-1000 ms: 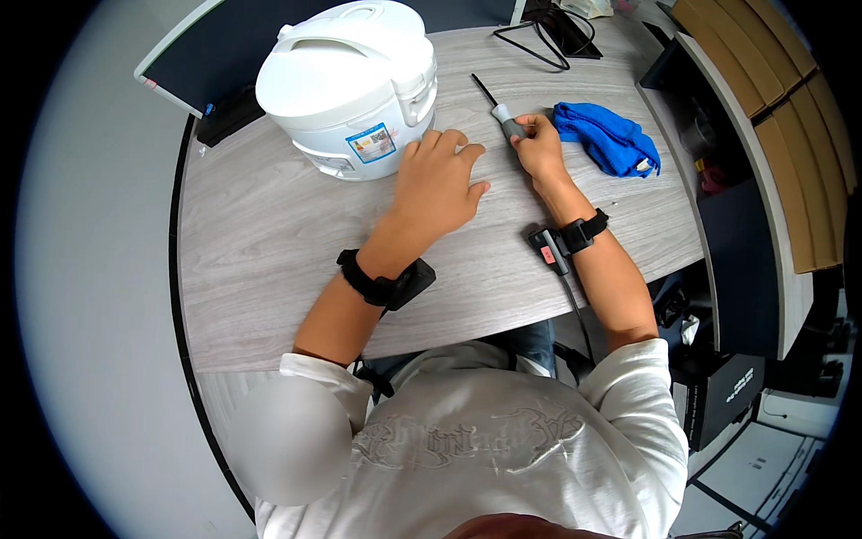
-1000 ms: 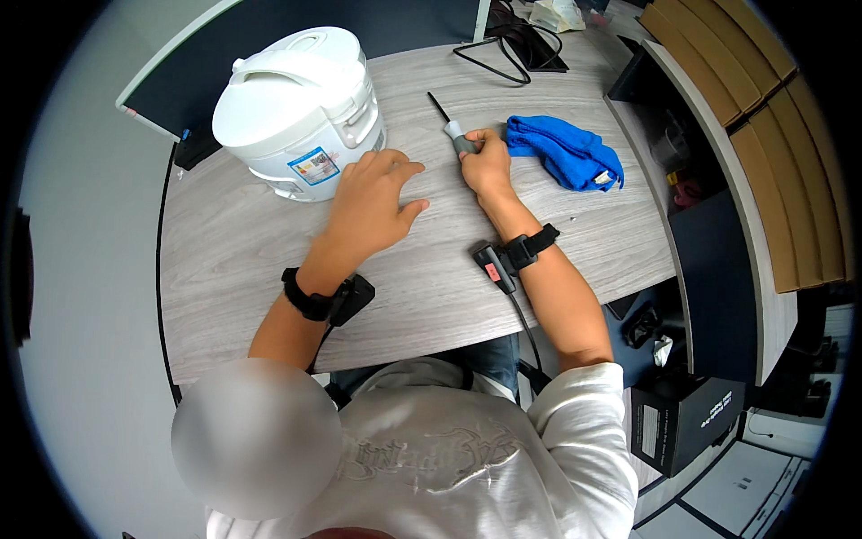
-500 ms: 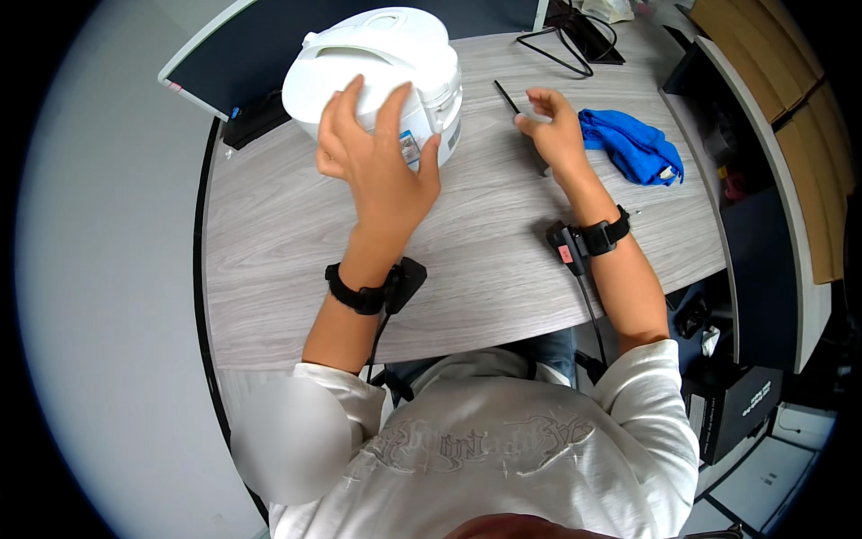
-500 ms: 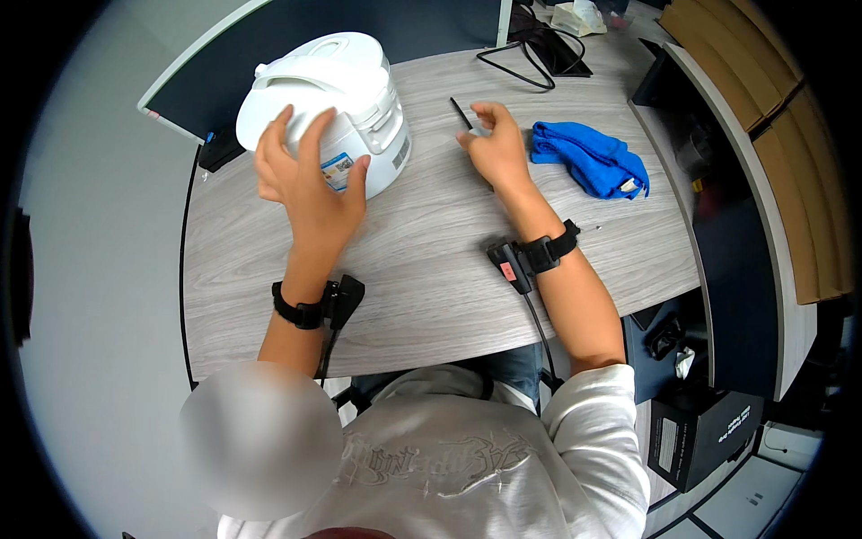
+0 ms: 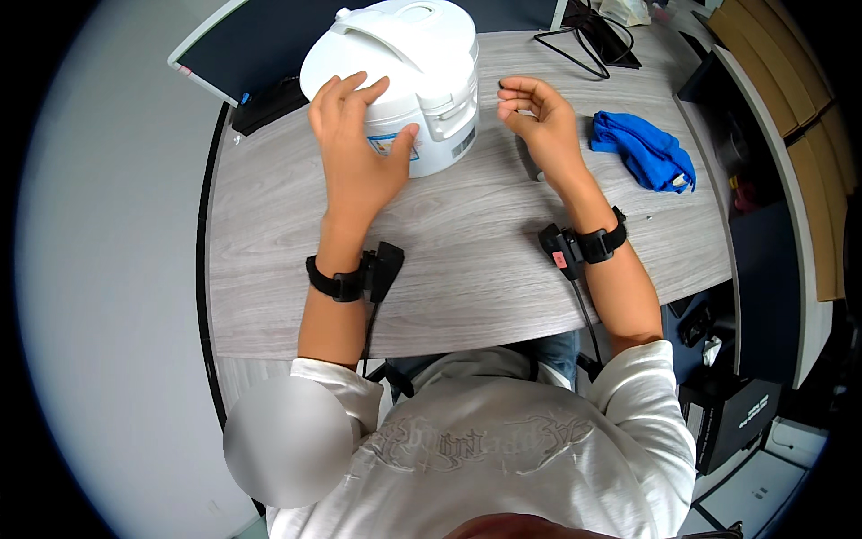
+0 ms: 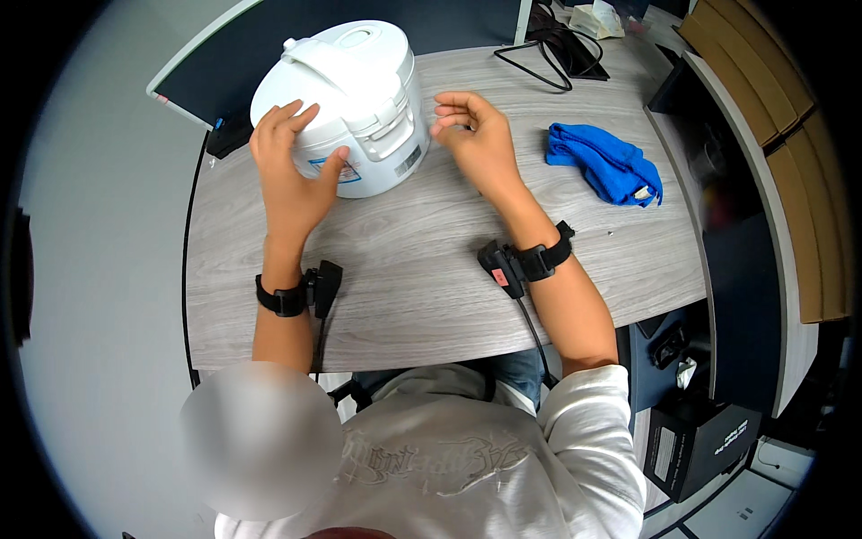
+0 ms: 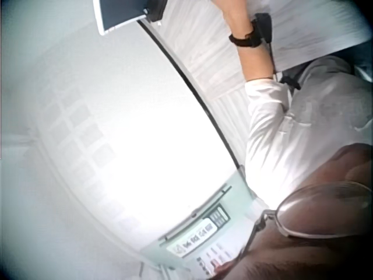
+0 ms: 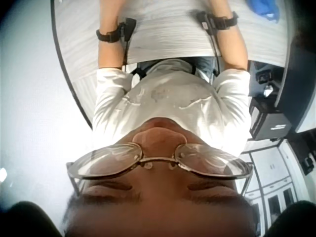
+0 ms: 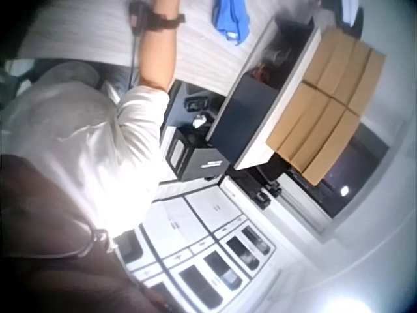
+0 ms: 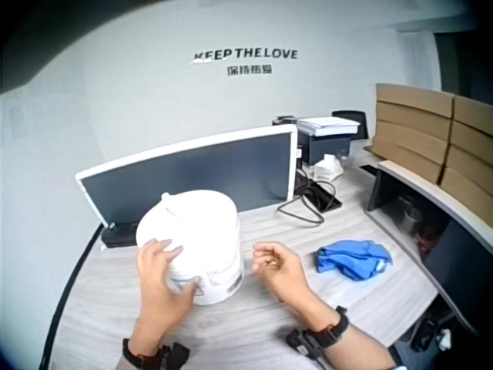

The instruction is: The person wipes the exterior of a white rice cooker with a blue cloth, then uses a screwdriver to remove screws from the lid and body. The lid is detached and set aside, and the person continues unscrewing components from the cooker's rim.

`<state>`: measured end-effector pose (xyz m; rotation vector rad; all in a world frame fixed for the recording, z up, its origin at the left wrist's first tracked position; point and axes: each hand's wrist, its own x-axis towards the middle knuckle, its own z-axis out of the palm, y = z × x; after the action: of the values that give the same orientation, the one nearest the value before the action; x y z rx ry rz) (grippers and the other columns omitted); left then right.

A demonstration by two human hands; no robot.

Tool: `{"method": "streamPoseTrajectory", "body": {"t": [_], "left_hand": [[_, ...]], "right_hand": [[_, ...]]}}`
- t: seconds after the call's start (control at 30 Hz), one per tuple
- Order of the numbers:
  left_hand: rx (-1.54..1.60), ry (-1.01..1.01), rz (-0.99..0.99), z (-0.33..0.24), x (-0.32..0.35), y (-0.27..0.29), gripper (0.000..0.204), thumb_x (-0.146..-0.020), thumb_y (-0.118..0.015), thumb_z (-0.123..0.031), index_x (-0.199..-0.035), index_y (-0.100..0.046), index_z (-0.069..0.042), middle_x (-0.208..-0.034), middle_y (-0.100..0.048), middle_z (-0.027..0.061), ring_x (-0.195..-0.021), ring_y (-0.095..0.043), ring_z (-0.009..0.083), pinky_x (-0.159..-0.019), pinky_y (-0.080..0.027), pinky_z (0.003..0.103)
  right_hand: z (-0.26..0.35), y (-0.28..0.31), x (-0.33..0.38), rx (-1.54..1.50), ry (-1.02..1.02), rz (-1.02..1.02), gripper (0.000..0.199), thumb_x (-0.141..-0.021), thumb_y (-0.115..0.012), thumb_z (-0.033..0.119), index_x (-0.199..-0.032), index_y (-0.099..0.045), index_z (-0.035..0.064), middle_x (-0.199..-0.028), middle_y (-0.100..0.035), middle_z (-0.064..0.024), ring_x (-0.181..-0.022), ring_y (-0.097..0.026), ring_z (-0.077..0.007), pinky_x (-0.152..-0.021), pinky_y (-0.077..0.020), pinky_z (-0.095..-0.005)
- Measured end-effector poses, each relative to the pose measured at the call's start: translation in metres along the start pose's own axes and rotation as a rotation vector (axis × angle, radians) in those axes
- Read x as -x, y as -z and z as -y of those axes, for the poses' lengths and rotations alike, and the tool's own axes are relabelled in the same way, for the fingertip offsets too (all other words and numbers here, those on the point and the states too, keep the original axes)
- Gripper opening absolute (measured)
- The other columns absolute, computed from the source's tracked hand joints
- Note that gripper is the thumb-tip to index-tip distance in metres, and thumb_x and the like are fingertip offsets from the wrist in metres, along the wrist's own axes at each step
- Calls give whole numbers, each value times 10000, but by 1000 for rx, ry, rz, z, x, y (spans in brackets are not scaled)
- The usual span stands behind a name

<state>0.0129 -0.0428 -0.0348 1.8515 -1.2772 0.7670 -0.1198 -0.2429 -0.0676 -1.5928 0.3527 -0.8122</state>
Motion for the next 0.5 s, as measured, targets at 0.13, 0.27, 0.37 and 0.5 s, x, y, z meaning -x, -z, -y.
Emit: {"method": "streamPoseTrajectory", "body": {"t": [0.13, 0.27, 0.37, 0.5], "left_hand": [[62, -24, 6, 16, -4, 3, 482, -762, -840, -136, -1202, -649, -87, -1357, -575, 122, -1345, -431, 365, -1070, -390, 482], [135, -56, 20, 32, -10, 2, 435, -776, -836, -146, -1177, -674, -99, -1354, -602, 105, -1359, -454, 335, -1065, -423, 461], [238, -47, 58, 47, -13, 0, 424, -775, -839, -178, -1163, -686, -105, -1365, -595, 92, -1384, -439, 328, -1105, -414, 465], [437, -44, 111, 67, -16, -3, 424, -772, -836, -172, -1164, -688, -107, -1386, -571, 93, -1399, -425, 318, -1163, -370, 473]], "right_hand": [[8, -4, 9, 32, 12, 69, 333, -825, -730, -14, -1154, -690, 15, -1050, -694, -70, -915, -632, -105, -788, -513, -251], [9, -9, 16, 90, 69, 91, 274, -844, -739, 13, -1116, -719, 29, -1019, -697, -52, -876, -630, -98, -765, -507, -236], [13, -13, 20, 144, 97, 83, 250, -851, -737, 16, -1101, -735, 31, -994, -699, -45, -853, -630, -102, -765, -501, -233], [25, -18, 24, 196, 65, 82, 229, -857, -733, 17, -1086, -750, 24, -957, -703, -53, -836, -628, -104, -762, -492, -233]]}}
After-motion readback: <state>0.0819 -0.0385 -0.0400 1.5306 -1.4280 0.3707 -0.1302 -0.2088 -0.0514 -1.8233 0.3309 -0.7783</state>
